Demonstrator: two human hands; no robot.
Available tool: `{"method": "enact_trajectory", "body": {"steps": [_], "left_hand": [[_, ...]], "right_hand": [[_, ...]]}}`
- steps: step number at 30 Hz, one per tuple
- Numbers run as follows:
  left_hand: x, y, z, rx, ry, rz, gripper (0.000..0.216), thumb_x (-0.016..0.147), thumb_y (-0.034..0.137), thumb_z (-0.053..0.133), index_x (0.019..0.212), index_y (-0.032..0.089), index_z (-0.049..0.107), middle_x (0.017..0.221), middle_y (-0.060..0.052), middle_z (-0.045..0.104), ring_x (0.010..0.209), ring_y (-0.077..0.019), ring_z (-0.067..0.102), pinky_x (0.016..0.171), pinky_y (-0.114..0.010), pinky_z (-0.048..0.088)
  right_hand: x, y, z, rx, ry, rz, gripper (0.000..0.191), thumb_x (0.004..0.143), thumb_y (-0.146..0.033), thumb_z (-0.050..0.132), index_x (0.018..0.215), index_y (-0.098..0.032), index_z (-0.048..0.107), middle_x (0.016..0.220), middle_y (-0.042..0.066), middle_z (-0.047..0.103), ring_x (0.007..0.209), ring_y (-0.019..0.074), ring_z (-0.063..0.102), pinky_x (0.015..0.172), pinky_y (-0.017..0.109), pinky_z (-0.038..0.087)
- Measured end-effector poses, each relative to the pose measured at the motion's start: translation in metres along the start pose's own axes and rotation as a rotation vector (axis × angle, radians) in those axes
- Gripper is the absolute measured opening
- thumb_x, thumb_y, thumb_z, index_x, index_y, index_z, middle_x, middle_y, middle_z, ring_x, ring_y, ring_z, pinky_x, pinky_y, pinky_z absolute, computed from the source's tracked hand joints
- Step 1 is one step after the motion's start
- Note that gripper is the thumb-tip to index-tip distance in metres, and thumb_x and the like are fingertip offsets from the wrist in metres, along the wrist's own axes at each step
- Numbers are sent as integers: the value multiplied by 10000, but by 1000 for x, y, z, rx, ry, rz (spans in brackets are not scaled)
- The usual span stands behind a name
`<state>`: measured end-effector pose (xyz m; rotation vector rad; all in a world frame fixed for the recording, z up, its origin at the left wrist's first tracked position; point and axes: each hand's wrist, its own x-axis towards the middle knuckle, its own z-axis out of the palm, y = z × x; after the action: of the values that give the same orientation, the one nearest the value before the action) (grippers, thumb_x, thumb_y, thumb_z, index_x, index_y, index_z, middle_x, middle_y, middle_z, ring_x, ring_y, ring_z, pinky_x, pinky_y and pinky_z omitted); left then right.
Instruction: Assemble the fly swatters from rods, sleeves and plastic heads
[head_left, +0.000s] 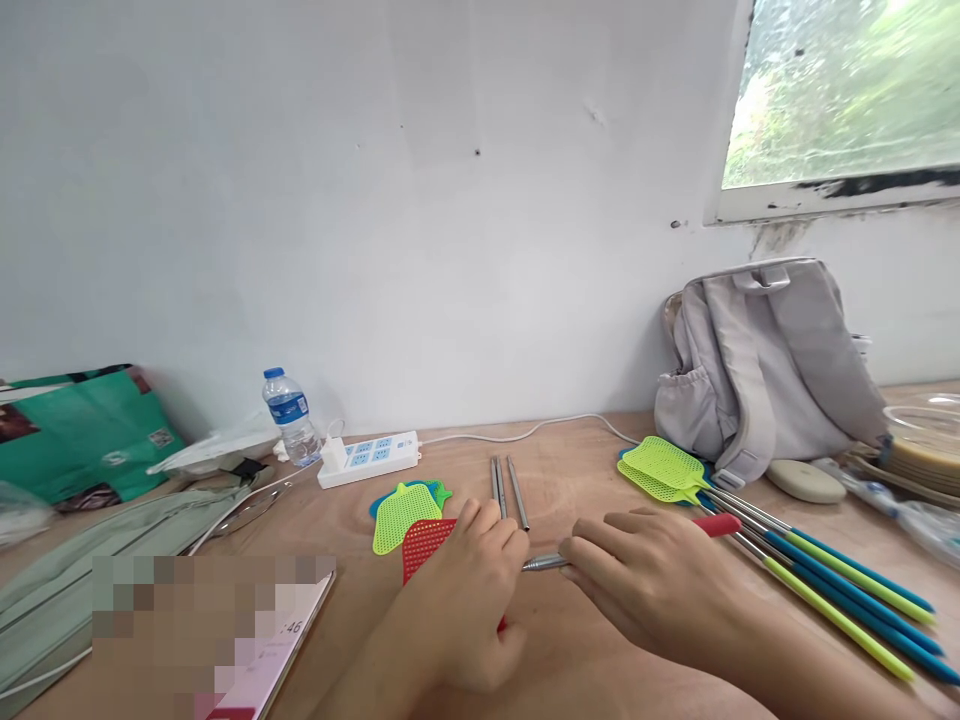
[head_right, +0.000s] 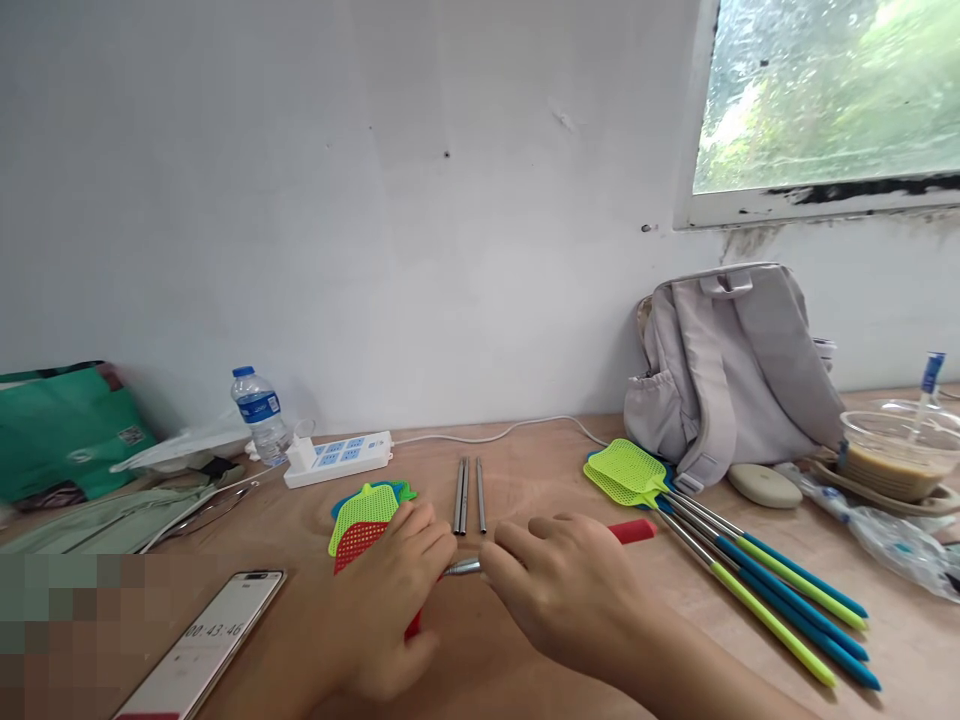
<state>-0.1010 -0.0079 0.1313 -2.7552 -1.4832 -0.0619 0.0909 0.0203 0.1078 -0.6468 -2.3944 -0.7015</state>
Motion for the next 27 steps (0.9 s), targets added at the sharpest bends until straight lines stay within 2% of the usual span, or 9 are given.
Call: {"method": "enact_trajectory", "body": {"steps": [4,7,11,14,18,20,22,24,27], "left_hand": [[2,-2,4,1,29,-35,92,606,176,498,695,187,479,780,-41,548,859,-238,443,906,-470,316],[2,-3,4,-7,60,-45,58,626,165,503,649,192,457,734,-26,542,860,-235,448,901,-455,318],[-1,-8,1,-35,167,29,93,724,235,505,810,209,531,875,-32,573,908,-227,468,917,-432,298],[-7,-17,-8,-20,325,82,215,780,309,482,976,234,528,1039,-55,564,1020,-252,451,955,-461,227],[-17,-36,-22,14,417,-33,138,822,302,407,823,247,534,919,-28,596,979,-237,469,945,-468,205],[-19,-45,-25,8,409,-99,155,826,317,397,776,248,526,872,-14,602,925,-221,484,947,-467,202],[-19,-52,-25,-3,397,-130,171,825,313,391,739,242,520,823,-3,603,842,-200,497,938,-455,222],[-18,-56,-23,-7,380,-140,189,818,303,389,693,232,511,762,0,597,759,-187,493,886,-427,283],[-16,-60,-22,-34,313,-187,204,803,288,383,647,224,496,681,-8,579,668,-185,475,728,-361,359]], "right_hand": [[-2,-5,10,11,9,41,190,832,-135,404,676,-202,489,573,-8,530,455,130,422,457,297,181],[-1,-10,11,69,-22,77,155,861,-186,385,814,-193,532,626,3,572,487,134,463,469,290,237],[-13,-8,6,195,-118,125,213,870,-142,344,891,-183,551,726,34,614,599,148,543,535,273,353],[-46,17,6,222,-95,295,239,886,-177,345,920,-188,581,801,68,625,694,166,586,603,279,428],[-118,76,15,68,4,636,276,887,-295,380,936,-183,627,806,96,606,655,184,600,608,307,466],[-155,102,22,-10,-78,740,275,871,-283,395,869,-191,654,829,112,613,629,188,604,599,316,462],[-182,120,27,-45,-225,746,279,850,-245,414,718,-209,657,821,122,622,647,201,613,590,316,449],[-193,127,31,-83,-290,747,301,822,-204,424,607,-201,635,763,121,627,619,210,612,568,326,443],[-180,122,35,-154,-184,705,230,790,-191,455,700,-185,667,776,147,639,644,234,614,589,345,446]]}}
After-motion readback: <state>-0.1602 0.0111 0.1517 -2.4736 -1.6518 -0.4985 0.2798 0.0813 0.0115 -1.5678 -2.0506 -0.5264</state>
